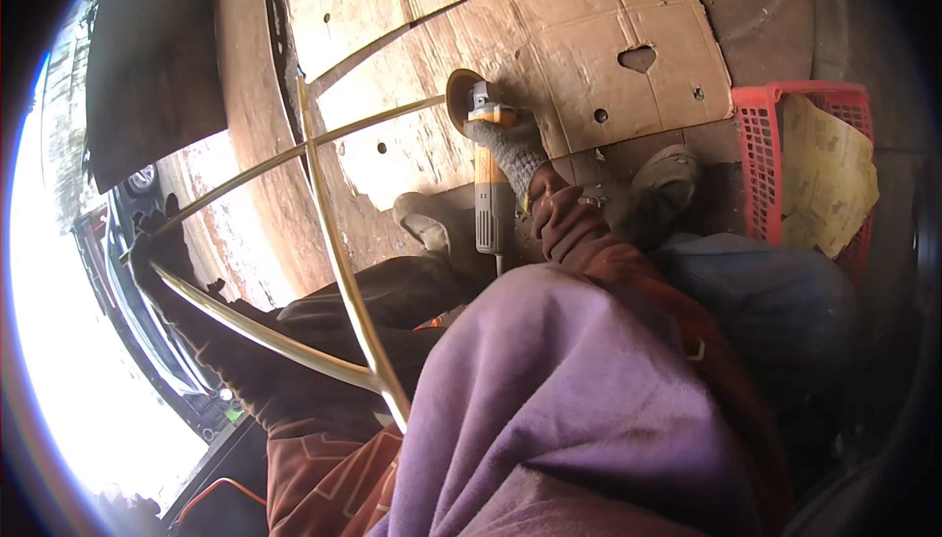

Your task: The person uses an angle grinder to sand and polish the joints and surfaces of a gold-colored metal frame while sitting on the ground.

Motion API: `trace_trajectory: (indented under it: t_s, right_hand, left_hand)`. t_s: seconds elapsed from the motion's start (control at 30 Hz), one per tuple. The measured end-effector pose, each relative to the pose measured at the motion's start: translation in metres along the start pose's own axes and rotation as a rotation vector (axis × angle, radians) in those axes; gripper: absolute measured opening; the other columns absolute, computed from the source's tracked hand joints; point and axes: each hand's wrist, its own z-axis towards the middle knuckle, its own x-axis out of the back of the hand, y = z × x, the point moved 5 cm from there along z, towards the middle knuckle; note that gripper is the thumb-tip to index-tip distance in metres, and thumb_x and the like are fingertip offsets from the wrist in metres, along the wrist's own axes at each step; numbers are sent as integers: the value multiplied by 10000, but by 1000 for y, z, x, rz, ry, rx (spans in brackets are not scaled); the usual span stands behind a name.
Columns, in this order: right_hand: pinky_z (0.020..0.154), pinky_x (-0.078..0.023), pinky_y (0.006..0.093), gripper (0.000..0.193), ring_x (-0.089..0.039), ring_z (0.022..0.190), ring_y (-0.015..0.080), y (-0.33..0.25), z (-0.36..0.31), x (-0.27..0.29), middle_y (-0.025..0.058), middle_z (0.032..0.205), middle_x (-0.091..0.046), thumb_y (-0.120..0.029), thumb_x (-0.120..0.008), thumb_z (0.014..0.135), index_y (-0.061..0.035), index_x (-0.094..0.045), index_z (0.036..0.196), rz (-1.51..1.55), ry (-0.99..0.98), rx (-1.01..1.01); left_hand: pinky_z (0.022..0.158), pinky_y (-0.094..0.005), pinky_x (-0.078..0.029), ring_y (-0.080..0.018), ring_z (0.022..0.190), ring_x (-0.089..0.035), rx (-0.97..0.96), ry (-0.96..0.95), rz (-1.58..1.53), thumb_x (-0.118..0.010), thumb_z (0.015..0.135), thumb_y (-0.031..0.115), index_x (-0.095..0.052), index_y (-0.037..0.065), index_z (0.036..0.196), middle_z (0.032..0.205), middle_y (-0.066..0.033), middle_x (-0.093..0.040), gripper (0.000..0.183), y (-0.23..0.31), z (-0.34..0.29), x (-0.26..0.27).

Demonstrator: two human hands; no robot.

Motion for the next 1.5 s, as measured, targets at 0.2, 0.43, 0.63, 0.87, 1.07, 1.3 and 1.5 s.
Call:
trace_trajectory:
  t_s: [0.2, 0.43, 0.63, 0.87, 1.07, 1.3, 1.5]
  right_hand:
    - [738, -563, 316, 680, -658, 847, 138, 16, -44, -34, 88, 1002, -668, -201, -919, 628, 4, -505, 1127, -38, -89, -39]
    - [746, -577, 319, 519, -701, 837, 148, 45, 21, 15, 71, 967, -726, -193, -932, 624, -27, -688, 1051, 330, -18, -93]
    - [701, -565, 307, 480, -668, 769, 137, 0, -34, -23, 76, 900, -704, -163, -914, 639, 3, -646, 1001, 12, -93, 92]
    - [660, -539, 336, 424, -672, 716, 179, 7, -3, 22, 42, 883, -702, -235, -868, 710, -56, -689, 1049, -116, -94, -85]
    - [607, -592, 392, 358, -676, 660, 252, -50, -50, 42, 102, 843, -673, -360, -719, 912, -91, -592, 1112, 169, -267, -248]
    - [748, -603, 412, 389, -677, 812, 253, -126, -109, 78, 100, 920, -661, -280, -744, 882, -58, -580, 1156, 164, -157, -63]
    - [644, -585, 412, 399, -667, 697, 262, -117, -65, 131, 106, 840, -653, -354, -790, 837, -83, -598, 1057, 201, -26, -83]
  left_hand:
    - [1083, -585, -435, -304, 926, -671, -8, -17, -2, -577, 876, 115, -584, -39, 1080, 972, -144, -673, 256, 3, -10, -5]
    - [1115, -600, -401, -317, 994, -667, -38, -113, -30, -561, 886, 93, -577, -51, 1143, 1026, -157, -675, 295, 0, -18, -36]
    - [1143, -612, -371, -328, 1052, -663, -57, -236, -84, -547, 895, 75, -571, -62, 1197, 1071, -169, -677, 331, 1, -39, -65]
    - [1192, -633, -292, -406, 1272, -543, -32, -430, -259, -536, 894, 46, -446, -80, 1405, 1291, -230, -598, 534, 0, -52, -90]
    - [1127, -597, -392, -390, 1318, -512, -128, -404, -109, -541, 936, 174, -459, -76, 1416, 1369, -214, -565, 548, -8, -95, -110]
    - [1127, -556, -393, -365, 1336, -493, -303, -391, -195, -502, 946, 184, -417, -92, 1437, 1410, -241, -524, 570, 36, -130, -94]
    - [1213, -502, -235, -326, 1436, -347, -329, -388, -507, -487, 914, 91, -296, -52, 1512, 1522, -208, -396, 644, 76, -148, -38]
